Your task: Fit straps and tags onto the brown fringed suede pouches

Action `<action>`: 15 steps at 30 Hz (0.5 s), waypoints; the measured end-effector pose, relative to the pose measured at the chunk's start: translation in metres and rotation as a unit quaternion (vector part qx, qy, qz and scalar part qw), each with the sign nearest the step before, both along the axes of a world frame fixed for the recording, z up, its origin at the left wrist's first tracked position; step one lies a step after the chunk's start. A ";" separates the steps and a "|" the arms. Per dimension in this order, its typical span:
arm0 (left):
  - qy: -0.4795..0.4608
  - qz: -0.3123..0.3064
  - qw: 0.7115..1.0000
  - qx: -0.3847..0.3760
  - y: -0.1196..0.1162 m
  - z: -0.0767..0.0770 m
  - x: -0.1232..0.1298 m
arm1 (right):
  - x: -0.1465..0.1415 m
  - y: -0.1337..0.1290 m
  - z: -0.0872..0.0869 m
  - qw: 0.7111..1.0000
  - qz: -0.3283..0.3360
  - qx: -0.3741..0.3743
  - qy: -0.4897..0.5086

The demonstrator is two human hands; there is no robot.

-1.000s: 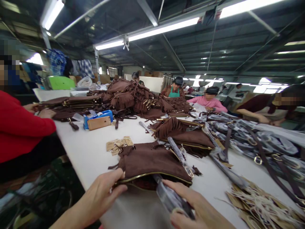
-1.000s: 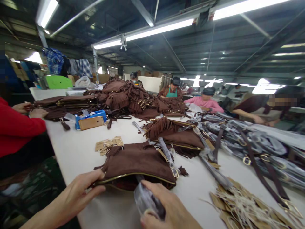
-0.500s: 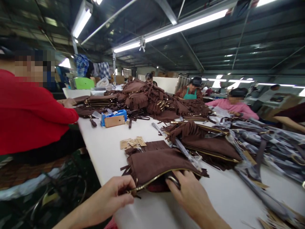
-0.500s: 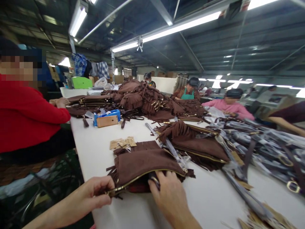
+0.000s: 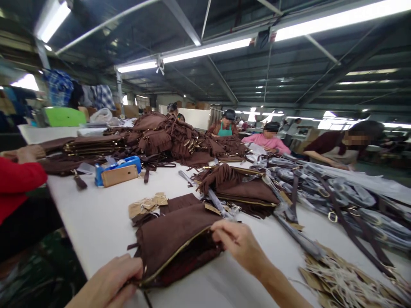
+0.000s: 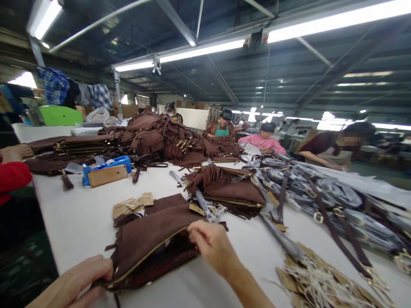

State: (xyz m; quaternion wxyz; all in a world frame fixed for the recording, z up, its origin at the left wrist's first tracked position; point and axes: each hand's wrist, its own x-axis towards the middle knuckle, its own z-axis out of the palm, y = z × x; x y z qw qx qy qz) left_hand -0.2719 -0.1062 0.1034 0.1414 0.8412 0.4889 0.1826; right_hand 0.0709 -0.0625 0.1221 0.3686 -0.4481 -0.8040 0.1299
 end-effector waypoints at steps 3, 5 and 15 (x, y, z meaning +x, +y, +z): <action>0.064 0.038 0.991 0.114 0.003 0.005 0.004 | 0.047 0.018 -0.003 0.988 -0.057 0.045 -0.135; 0.088 0.033 0.973 0.208 0.001 0.008 0.025 | 0.061 0.026 -0.010 0.971 -0.028 0.038 -0.234; 0.071 -0.112 0.990 -0.041 0.031 0.022 0.072 | 0.075 0.018 -0.027 0.939 -0.079 0.028 -0.332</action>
